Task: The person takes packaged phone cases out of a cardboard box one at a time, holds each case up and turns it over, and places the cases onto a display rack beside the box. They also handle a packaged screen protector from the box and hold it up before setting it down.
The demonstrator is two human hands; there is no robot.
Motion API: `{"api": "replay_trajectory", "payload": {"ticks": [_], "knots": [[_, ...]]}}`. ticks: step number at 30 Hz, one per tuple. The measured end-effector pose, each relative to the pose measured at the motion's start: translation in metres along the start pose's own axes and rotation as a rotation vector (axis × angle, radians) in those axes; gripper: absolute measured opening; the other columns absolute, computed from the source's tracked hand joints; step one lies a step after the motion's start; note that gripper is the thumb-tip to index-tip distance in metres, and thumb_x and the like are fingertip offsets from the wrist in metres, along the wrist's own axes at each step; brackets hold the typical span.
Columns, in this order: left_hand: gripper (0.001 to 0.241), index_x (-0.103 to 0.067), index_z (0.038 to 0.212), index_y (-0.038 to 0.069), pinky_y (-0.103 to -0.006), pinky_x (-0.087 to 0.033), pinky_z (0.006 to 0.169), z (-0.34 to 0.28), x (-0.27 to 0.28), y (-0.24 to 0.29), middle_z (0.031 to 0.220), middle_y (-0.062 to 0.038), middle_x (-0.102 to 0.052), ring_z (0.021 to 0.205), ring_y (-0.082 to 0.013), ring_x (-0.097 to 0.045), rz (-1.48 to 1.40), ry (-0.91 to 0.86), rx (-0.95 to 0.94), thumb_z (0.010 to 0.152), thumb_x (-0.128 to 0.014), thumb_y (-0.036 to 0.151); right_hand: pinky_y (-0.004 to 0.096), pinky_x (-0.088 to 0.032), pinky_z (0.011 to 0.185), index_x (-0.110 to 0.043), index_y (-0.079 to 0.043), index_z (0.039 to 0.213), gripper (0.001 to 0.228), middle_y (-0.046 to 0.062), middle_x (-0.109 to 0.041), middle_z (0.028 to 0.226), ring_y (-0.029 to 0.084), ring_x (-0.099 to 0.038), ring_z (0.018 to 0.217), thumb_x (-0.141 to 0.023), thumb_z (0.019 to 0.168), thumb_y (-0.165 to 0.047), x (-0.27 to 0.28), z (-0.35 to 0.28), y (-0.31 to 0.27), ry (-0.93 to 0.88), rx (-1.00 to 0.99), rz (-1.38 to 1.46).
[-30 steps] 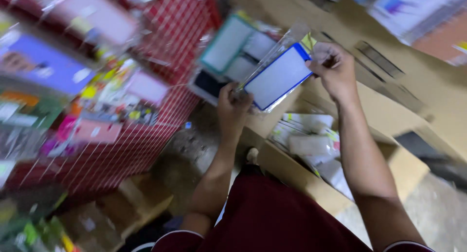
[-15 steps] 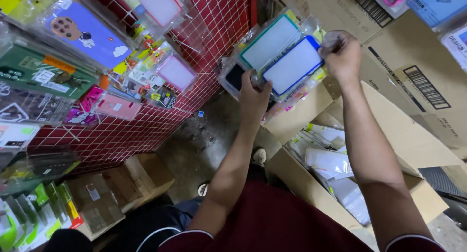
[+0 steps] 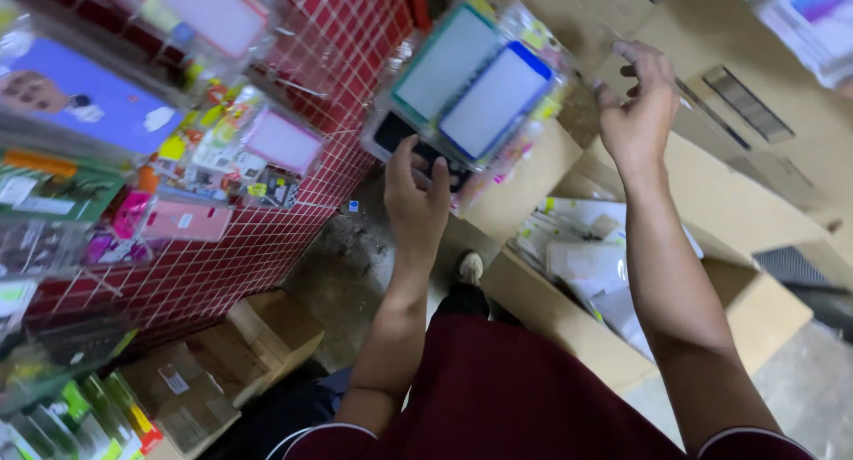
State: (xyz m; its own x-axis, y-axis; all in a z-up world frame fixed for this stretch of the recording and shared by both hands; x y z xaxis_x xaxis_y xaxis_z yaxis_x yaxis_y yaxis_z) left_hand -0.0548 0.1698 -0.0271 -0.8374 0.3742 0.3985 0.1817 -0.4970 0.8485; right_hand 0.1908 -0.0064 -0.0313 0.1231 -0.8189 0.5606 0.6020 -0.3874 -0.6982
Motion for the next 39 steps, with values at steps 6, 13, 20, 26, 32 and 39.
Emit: {"api": "replay_trajectory", "payload": {"ticks": [6, 13, 20, 26, 32, 39], "knots": [[0.030, -0.066, 0.125, 0.005, -0.0307, -0.049, 0.061, -0.030, -0.061, 0.033, 0.095, -0.008, -0.066, 0.070, -0.0162, -0.059, -0.132, -0.360, -0.130, 0.096, -0.070, 0.012, 0.030, -0.056, 0.071, -0.069, -0.006, 0.128, 0.035, 0.012, -0.068, 0.123, 0.021, -0.070, 0.103, -0.079, 0.095, 0.003, 0.050, -0.059, 0.025, 0.099, -0.128, 0.021], [0.025, -0.067, 0.118, 0.007, -0.0334, -0.055, 0.070, -0.091, -0.202, -0.027, 0.102, -0.009, -0.073, 0.074, -0.0221, -0.068, -0.225, -0.916, -0.151, 0.094, -0.071, 0.013, 0.030, -0.055, 0.072, -0.074, -0.006, 0.119, 0.028, 0.010, -0.074, 0.111, 0.019, -0.069, 0.084, -0.076, 0.092, 0.001, 0.091, -0.158, 0.104, 0.134, -0.453, -0.015], [0.035, -0.066, 0.118, 0.008, -0.0459, -0.054, 0.091, -0.185, -0.323, -0.157, 0.116, -0.017, -0.070, 0.109, -0.0349, -0.067, 0.253, -1.390, -0.202, 0.086, -0.073, 0.022, 0.038, -0.058, 0.080, -0.073, -0.007, 0.121, 0.033, 0.015, -0.076, 0.109, 0.026, -0.074, 0.088, -0.073, 0.087, -0.007, 0.101, -0.261, 0.185, -0.159, -0.830, -0.120], [0.035, -0.068, 0.115, 0.010, -0.0489, -0.052, 0.095, -0.243, -0.335, -0.205, 0.122, -0.017, -0.069, 0.114, -0.0368, -0.065, 0.646, -1.438, -0.159, 0.083, -0.071, 0.025, 0.045, -0.056, 0.087, -0.072, -0.009, 0.124, 0.042, 0.021, -0.074, 0.109, 0.035, -0.072, 0.097, -0.075, 0.082, -0.011, 0.089, -0.309, 0.203, -0.360, -0.935, -0.135], [0.029, -0.071, 0.105, 0.012, -0.0504, -0.052, 0.087, -0.235, -0.297, -0.190, 0.109, -0.016, -0.071, 0.105, -0.0377, -0.066, 0.504, -1.181, -0.233, 0.078, -0.076, 0.021, 0.044, -0.058, 0.087, -0.070, -0.004, 0.122, 0.039, 0.021, -0.074, 0.109, 0.035, -0.073, 0.098, -0.073, 0.084, -0.009, 0.068, -0.331, 0.213, -0.252, -0.884, -0.080], [0.027, -0.070, 0.113, 0.008, -0.0332, -0.055, 0.077, -0.202, -0.271, -0.173, 0.093, -0.009, -0.074, 0.084, -0.0209, -0.070, -0.049, -1.213, 0.110, 0.092, -0.078, 0.021, 0.042, -0.057, 0.090, -0.065, -0.002, 0.131, 0.052, 0.020, -0.070, 0.125, 0.035, -0.069, 0.108, -0.082, 0.083, -0.012, 0.085, -0.302, 0.190, -0.082, -0.743, -0.060]]}}
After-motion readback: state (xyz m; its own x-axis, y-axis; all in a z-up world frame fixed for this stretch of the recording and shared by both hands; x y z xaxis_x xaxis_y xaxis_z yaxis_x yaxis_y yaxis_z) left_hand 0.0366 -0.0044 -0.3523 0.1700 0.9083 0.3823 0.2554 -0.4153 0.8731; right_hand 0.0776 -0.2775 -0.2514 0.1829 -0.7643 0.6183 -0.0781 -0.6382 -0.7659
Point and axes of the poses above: each hand's wrist, its own z-axis towards the middle knuckle, its own x-axis out of the back of the hand, y = z × x, the point moved 1 cm from there along z, towards the middle knuckle
